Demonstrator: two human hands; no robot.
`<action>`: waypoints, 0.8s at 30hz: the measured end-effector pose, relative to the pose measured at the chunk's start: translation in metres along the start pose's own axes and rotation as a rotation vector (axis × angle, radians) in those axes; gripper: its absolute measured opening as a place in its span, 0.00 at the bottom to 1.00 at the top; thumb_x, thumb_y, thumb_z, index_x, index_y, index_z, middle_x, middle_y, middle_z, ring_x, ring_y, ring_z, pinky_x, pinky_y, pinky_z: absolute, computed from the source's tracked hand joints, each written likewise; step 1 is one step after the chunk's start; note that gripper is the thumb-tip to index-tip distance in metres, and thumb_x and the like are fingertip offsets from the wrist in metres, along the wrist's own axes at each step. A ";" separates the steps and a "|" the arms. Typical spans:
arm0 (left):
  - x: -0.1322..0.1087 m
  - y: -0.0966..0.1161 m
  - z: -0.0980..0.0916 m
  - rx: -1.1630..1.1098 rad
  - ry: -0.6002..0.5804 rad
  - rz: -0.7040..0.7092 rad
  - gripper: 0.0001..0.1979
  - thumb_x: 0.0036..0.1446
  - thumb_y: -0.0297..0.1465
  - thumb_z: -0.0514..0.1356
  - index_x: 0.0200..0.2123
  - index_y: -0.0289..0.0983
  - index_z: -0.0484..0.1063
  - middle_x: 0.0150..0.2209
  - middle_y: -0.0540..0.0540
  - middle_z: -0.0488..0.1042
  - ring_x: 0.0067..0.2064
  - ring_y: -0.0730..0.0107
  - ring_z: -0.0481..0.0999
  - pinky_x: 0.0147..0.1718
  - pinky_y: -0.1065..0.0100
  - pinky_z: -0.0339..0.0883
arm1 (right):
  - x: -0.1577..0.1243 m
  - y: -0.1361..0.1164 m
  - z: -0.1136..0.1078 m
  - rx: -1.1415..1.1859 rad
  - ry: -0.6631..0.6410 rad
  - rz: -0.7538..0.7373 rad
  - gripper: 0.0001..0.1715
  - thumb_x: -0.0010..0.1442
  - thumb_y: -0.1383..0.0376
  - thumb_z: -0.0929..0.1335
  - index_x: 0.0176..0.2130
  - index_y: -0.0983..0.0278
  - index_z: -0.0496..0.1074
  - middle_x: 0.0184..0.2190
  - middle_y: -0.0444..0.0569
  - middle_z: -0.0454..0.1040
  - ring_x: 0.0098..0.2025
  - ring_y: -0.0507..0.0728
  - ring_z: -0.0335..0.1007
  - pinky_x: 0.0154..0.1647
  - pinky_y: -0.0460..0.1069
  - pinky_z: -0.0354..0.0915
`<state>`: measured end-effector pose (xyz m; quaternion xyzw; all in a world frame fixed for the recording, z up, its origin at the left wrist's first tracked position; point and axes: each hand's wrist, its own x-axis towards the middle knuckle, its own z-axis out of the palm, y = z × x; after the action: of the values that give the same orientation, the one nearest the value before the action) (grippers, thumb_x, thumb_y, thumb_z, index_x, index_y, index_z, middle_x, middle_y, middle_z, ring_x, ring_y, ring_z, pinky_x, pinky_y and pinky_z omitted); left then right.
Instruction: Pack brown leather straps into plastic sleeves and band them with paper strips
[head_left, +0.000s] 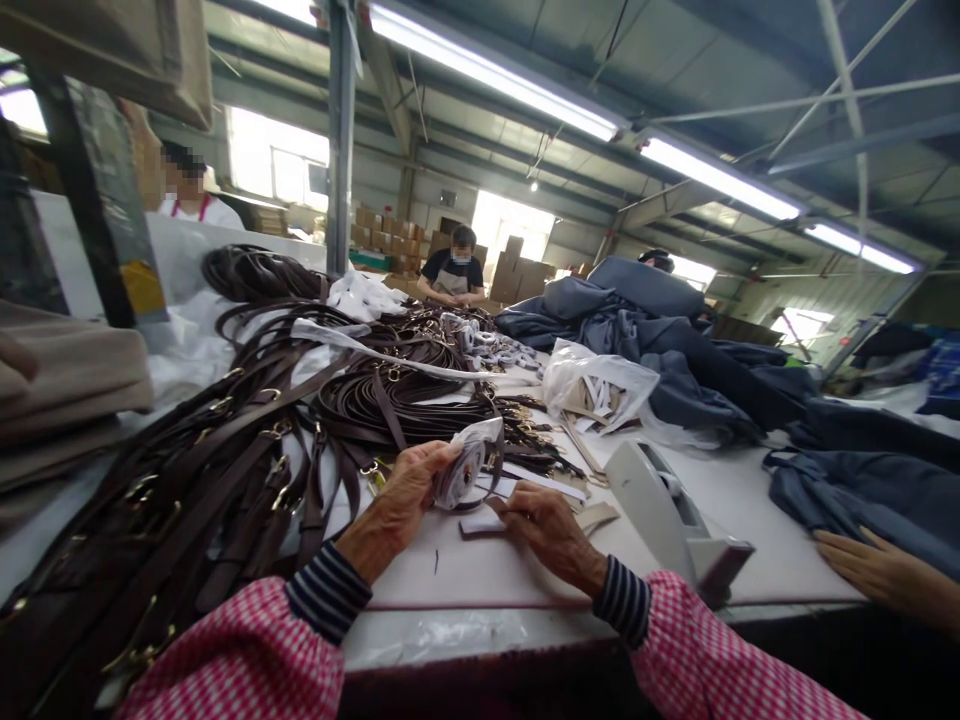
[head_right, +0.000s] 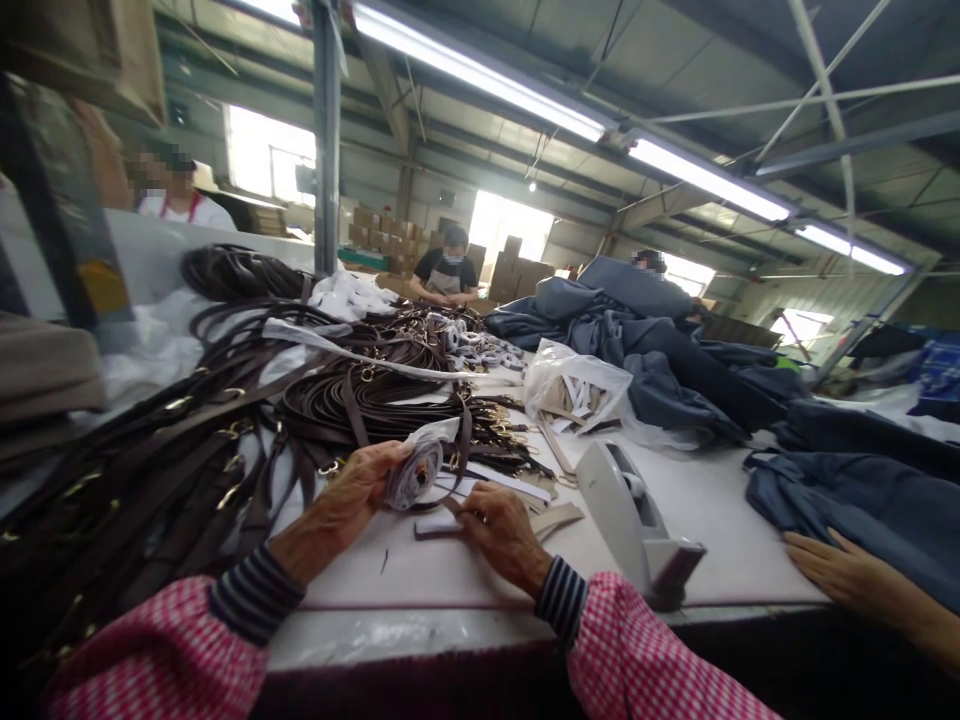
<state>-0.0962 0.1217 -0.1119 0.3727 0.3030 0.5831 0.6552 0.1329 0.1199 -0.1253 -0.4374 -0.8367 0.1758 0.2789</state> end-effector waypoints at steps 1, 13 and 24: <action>-0.001 0.001 0.001 0.003 -0.014 -0.003 0.23 0.41 0.44 0.78 0.30 0.31 0.78 0.26 0.48 0.76 0.24 0.75 0.69 0.24 0.73 0.62 | 0.002 0.002 0.002 -0.008 0.030 0.007 0.18 0.66 0.66 0.71 0.24 0.66 0.73 0.26 0.43 0.68 0.30 0.51 0.63 0.33 0.47 0.54; -0.001 0.002 0.000 0.010 -0.039 0.008 0.23 0.42 0.43 0.79 0.32 0.31 0.79 0.28 0.47 0.77 0.26 0.75 0.70 0.24 0.73 0.63 | -0.001 -0.002 0.007 0.141 -0.122 -0.071 0.14 0.65 0.60 0.73 0.30 0.64 0.79 0.31 0.44 0.73 0.33 0.53 0.68 0.35 0.46 0.60; 0.000 0.003 -0.005 0.016 -0.029 0.005 0.21 0.44 0.43 0.78 0.33 0.33 0.79 0.30 0.47 0.78 0.28 0.71 0.73 0.28 0.71 0.68 | 0.030 -0.043 -0.029 0.033 -0.090 0.011 0.15 0.71 0.63 0.65 0.32 0.64 0.73 0.21 0.41 0.71 0.25 0.50 0.66 0.31 0.46 0.58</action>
<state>-0.1018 0.1229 -0.1114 0.3870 0.2973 0.5769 0.6550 0.1098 0.1227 -0.0698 -0.4288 -0.8430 0.2107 0.2473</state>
